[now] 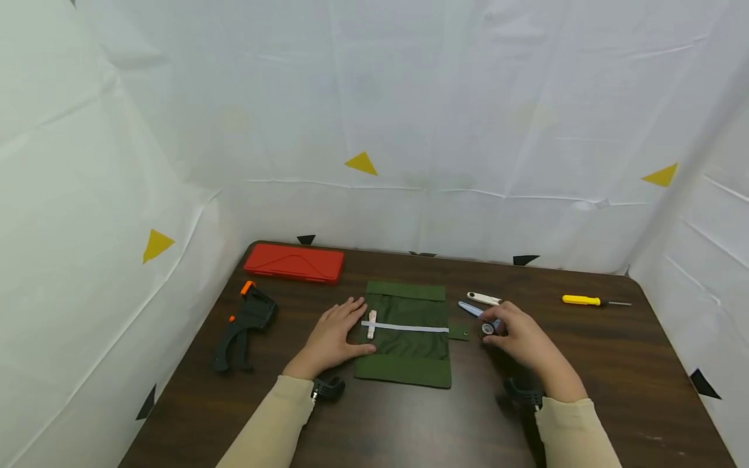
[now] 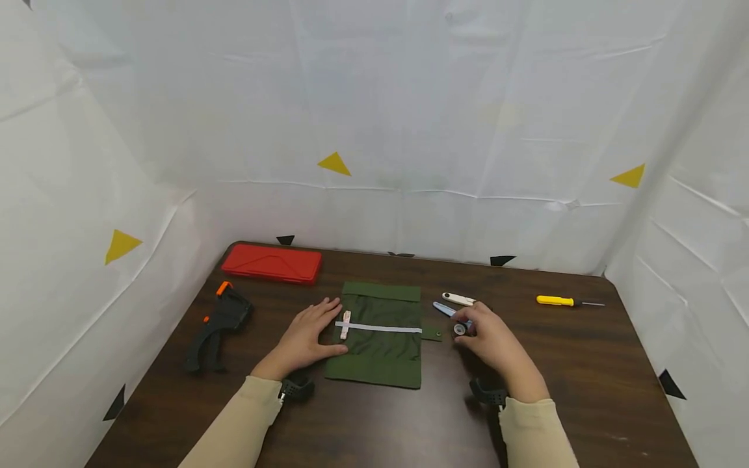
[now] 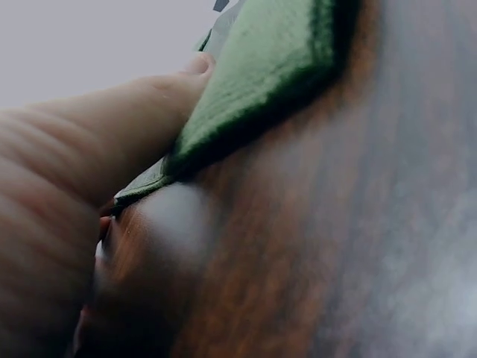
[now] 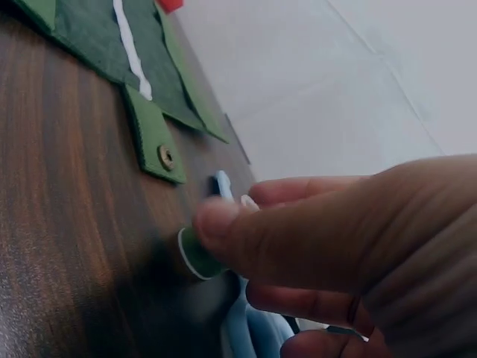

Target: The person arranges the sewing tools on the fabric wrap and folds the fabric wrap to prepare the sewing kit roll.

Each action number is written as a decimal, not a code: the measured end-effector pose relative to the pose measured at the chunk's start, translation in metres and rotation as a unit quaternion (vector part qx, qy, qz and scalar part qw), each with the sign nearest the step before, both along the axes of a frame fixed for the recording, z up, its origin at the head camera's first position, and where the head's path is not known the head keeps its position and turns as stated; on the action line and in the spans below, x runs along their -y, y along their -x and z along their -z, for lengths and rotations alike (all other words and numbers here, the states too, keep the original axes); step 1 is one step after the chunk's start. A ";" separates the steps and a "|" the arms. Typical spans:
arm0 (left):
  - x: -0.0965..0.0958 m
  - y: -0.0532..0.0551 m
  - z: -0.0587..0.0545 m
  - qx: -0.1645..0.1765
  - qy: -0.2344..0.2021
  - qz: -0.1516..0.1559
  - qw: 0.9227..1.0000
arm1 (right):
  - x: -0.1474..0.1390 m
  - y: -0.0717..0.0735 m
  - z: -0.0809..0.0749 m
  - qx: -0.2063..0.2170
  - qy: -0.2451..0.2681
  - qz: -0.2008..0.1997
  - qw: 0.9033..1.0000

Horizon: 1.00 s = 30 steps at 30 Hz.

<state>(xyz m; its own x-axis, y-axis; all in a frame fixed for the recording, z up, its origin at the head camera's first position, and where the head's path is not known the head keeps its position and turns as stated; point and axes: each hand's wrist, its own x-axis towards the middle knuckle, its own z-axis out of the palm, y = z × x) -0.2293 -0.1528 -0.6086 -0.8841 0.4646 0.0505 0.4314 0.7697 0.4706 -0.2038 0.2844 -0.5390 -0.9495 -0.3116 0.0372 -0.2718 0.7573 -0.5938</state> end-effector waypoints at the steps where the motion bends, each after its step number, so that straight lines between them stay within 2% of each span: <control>1: 0.000 0.000 -0.001 0.002 -0.001 -0.001 1.000 | 0.000 0.000 0.001 -0.003 -0.004 0.000 1.000; 7: -0.002 0.001 -0.008 0.003 -0.006 0.000 1.000 | 0.003 -0.001 0.000 -0.013 -0.017 0.001 1.000; 18: -0.002 -0.001 -0.002 0.009 -0.007 -0.008 1.000 | 0.004 -0.001 -0.001 -0.040 -0.013 0.006 0.999; 23: -0.002 0.000 -0.002 0.001 -0.019 -0.007 1.000 | 0.008 0.000 -0.004 -0.059 -0.002 0.008 0.998; 30: -0.003 -0.001 -0.002 0.004 -0.011 -0.004 1.000 | 0.017 -0.001 -0.001 -0.097 0.038 0.009 0.995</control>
<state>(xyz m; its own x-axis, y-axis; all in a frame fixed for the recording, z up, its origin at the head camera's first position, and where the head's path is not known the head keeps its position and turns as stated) -0.2287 -0.1500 -0.6066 -0.8883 0.4561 0.0532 0.4212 0.7630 0.4903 -0.2023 0.2675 -0.5379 -0.9276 -0.2842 0.2425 -0.3735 0.7186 -0.5867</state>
